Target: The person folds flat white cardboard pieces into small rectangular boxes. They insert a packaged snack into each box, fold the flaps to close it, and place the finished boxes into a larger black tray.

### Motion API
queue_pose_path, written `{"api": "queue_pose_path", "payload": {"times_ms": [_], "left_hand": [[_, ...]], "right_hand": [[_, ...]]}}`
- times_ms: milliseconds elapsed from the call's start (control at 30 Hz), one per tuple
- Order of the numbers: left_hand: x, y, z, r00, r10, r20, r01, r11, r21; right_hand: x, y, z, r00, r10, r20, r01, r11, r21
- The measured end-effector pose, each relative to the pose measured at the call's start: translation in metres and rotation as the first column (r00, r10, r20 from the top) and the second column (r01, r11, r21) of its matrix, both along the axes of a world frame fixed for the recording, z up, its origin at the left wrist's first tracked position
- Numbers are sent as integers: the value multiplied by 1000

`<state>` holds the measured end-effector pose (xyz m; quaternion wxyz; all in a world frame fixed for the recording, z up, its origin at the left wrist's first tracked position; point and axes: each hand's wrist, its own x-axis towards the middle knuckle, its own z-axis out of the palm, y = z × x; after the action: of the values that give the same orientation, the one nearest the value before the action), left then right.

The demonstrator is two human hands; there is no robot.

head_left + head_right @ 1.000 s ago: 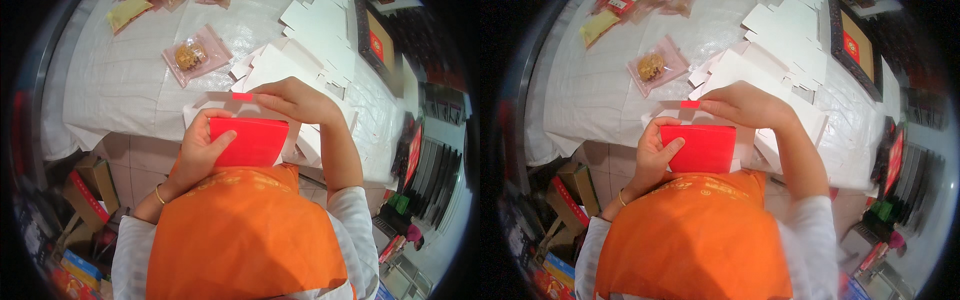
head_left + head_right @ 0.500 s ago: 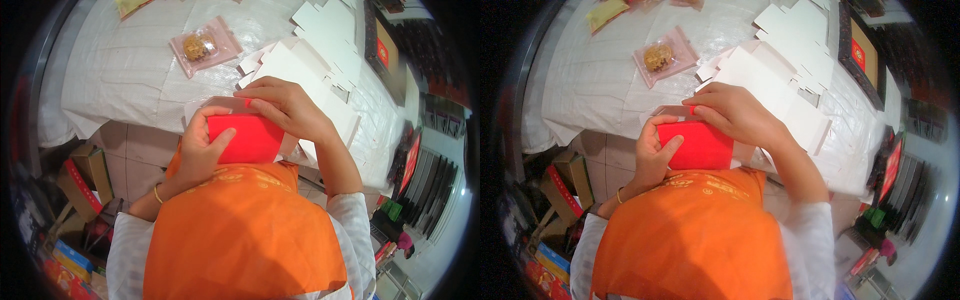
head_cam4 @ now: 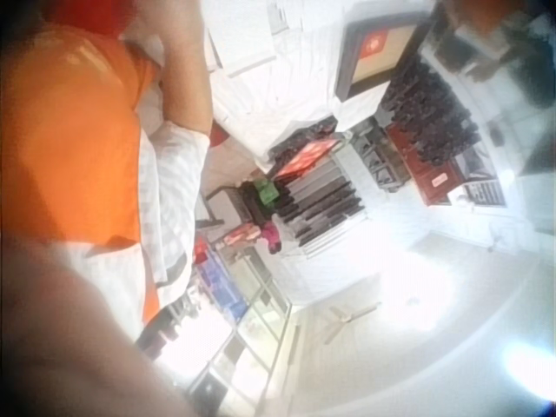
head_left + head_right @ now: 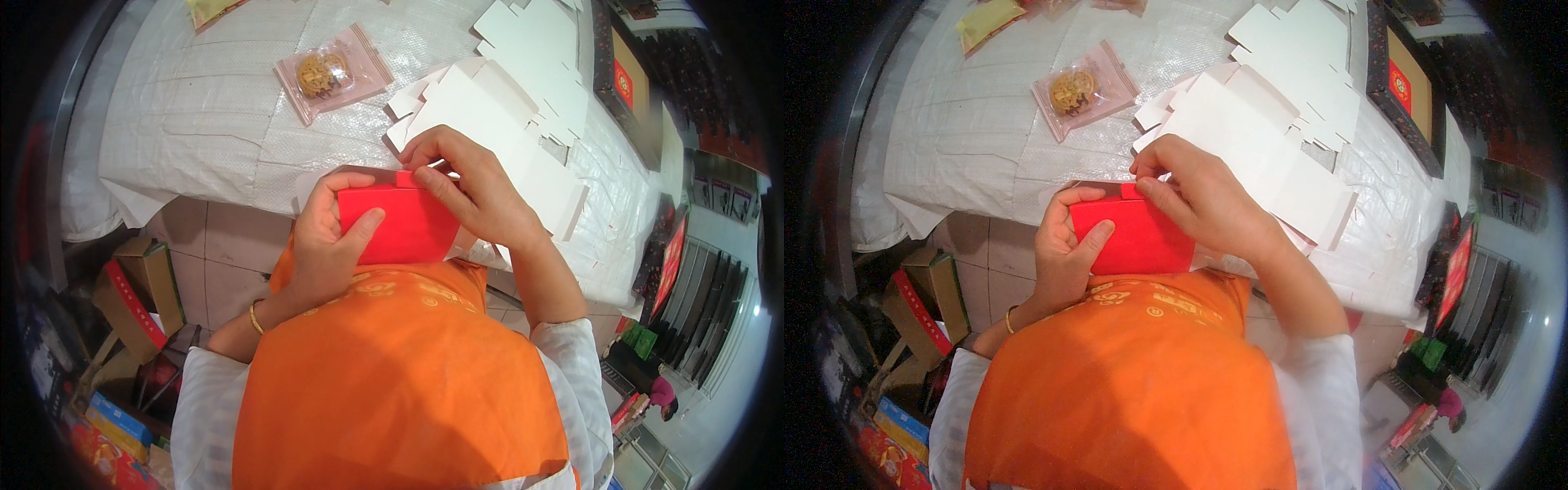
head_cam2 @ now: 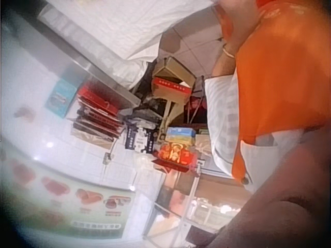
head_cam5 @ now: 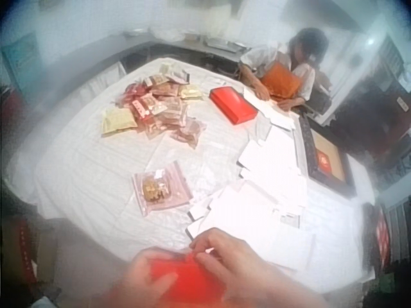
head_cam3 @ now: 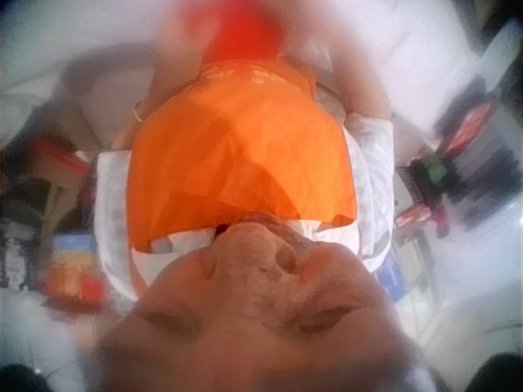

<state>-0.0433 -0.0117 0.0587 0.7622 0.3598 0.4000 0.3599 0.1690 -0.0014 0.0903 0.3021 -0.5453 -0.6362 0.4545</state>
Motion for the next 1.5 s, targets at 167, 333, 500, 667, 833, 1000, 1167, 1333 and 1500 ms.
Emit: {"api": "queue_pose_path", "payload": {"times_ms": [167, 333, 500, 667, 833, 1000, 1167, 1333, 1500], "left_hand": [[0, -2, 2, 1000, 14, 15, -15, 999, 33], [0, -2, 0, 1000, 5, 21, -6, 999, 50], [0, -3, -2, 1000, 12, 18, -13, 998, 62], [0, -4, -4, 1000, 25, -6, -25, 1000, 5], [-2, -6, -7, 997, 56, 48, -54, 998, -32], [-4, -6, -9, 999, 19, 30, -21, 999, 48], [-5, 1, -2, 987, -162, 22, 157, 977, 143], [-10, 9, -1, 970, -234, -73, 244, 942, 232], [-10, 7, 6, 976, -172, -134, 191, 971, 141]], "right_hand": [[-2, -2, 1, 1000, 5, 18, -6, 999, 45], [-2, -4, -1, 998, 16, 55, -22, 993, 120], [-2, -8, -1, 998, -6, 70, -5, 989, 150], [-5, -11, 2, 995, -49, 83, 34, 985, 166], [-1, -13, -1, 995, -88, 45, 81, 987, 138], [1, -9, -1, 994, -72, 80, 62, 991, 117], [0, -5, 3, 996, -48, 81, 35, 988, 148], [-2, -5, 14, 995, -60, 82, 50, 992, 115], [-4, -7, 14, 995, -66, 81, 57, 992, 111]]}}
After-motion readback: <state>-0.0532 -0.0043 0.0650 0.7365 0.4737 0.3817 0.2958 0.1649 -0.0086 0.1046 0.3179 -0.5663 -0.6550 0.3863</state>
